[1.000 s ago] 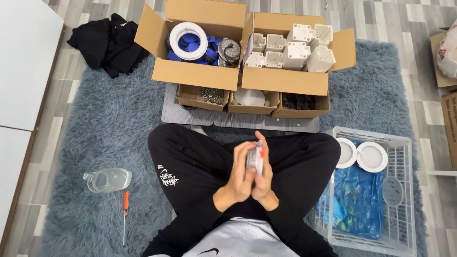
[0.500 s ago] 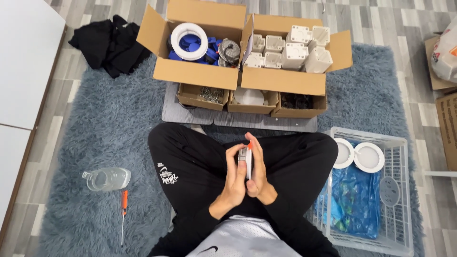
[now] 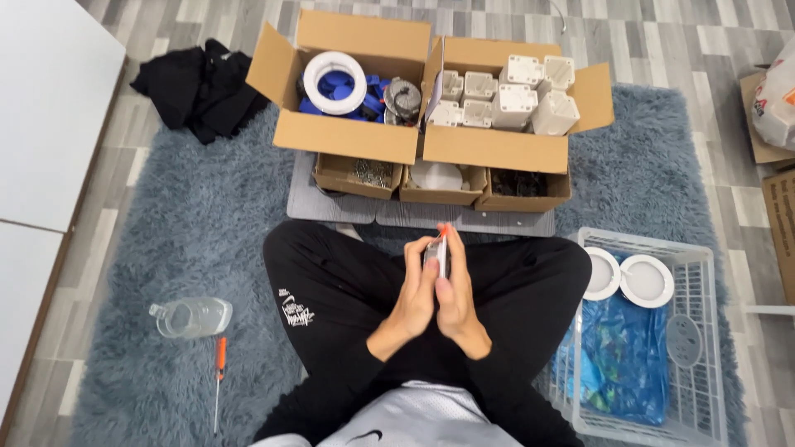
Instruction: Assembling circular LED light fixtures by snapping the light unit into the mounting ring and placing them in a crate.
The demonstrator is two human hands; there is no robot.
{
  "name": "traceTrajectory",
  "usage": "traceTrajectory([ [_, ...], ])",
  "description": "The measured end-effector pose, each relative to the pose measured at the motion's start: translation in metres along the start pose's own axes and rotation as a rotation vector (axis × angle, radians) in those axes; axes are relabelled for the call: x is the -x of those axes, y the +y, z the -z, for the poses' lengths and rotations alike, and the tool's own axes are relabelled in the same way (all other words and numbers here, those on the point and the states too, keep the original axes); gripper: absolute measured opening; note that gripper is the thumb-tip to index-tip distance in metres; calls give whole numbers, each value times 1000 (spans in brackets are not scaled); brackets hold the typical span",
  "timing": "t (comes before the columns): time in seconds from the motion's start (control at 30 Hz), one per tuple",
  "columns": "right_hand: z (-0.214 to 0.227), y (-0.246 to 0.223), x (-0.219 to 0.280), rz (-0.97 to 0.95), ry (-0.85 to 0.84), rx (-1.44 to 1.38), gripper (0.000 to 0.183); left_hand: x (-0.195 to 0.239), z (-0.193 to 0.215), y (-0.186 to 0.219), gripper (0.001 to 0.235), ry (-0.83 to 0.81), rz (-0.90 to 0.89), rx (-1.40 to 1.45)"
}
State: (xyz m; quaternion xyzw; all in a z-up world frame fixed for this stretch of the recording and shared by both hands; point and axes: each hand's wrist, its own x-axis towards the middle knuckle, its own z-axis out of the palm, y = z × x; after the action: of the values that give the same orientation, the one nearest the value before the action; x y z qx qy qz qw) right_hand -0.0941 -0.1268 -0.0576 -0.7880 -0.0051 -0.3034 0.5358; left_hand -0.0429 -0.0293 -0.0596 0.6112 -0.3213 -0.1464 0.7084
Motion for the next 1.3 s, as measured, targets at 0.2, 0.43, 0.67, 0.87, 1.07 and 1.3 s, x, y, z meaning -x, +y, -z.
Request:
traceTrajectory([
  [0.2,19,7,13,-151,-27,133,94,11,-7,5,69,-140,184,215],
  [0.43,37,3,29,-157,-133,319,85,19,-13,-17,71,-20,503,673],
  [0.67,70,42,76,-501,51,-81,61,23,-12,-42,57,136,638,521],
  [0.87,85,72,109,-704,278,-483,47,12,-19,-20,57,-97,433,233],
  [1.07,151,84,107,-744,637,-619,30,0,-5,-18,64,-301,216,107],
  [1.3,286,66,64,-590,1201,-520,49,-27,78,25,35,-239,240,-339],
])
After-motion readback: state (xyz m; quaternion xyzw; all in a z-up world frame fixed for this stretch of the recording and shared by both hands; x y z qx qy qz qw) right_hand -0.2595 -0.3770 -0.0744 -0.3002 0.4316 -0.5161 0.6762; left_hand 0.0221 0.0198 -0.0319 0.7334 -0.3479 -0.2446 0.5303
